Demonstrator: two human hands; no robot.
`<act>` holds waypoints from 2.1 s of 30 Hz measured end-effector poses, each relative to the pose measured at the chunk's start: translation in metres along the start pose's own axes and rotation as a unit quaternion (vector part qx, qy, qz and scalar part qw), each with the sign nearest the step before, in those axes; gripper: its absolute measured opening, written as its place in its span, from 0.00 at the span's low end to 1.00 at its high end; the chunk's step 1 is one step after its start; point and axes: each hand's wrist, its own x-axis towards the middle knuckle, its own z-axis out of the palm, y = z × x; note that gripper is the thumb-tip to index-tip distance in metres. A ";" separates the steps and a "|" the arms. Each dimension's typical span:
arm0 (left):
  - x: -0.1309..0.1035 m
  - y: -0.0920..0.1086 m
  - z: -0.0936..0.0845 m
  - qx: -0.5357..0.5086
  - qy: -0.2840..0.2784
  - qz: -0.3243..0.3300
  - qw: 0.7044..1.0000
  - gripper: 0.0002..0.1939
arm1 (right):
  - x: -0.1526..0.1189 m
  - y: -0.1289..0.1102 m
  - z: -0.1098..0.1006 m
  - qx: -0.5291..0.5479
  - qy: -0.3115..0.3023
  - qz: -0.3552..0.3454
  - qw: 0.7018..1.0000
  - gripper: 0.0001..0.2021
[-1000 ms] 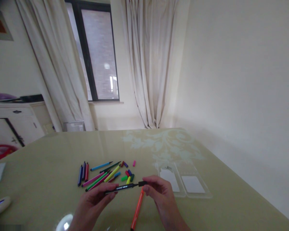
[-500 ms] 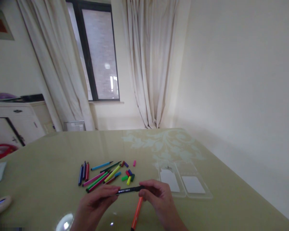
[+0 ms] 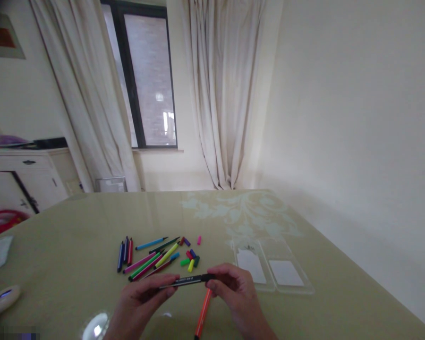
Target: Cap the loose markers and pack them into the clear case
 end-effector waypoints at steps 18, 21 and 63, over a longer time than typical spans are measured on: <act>-0.003 0.012 0.005 -0.009 0.014 0.043 0.999 0.17 | 0.001 -0.001 -0.003 -0.031 -0.018 0.007 0.999 0.15; -0.003 0.008 0.005 0.000 0.013 0.024 1.000 0.18 | 0.000 -0.003 -0.004 -0.033 -0.022 0.003 0.999 0.14; -0.005 0.001 0.002 -0.041 -0.024 -0.098 0.994 0.27 | -0.014 -0.009 0.007 -0.065 -0.047 -0.008 0.997 0.15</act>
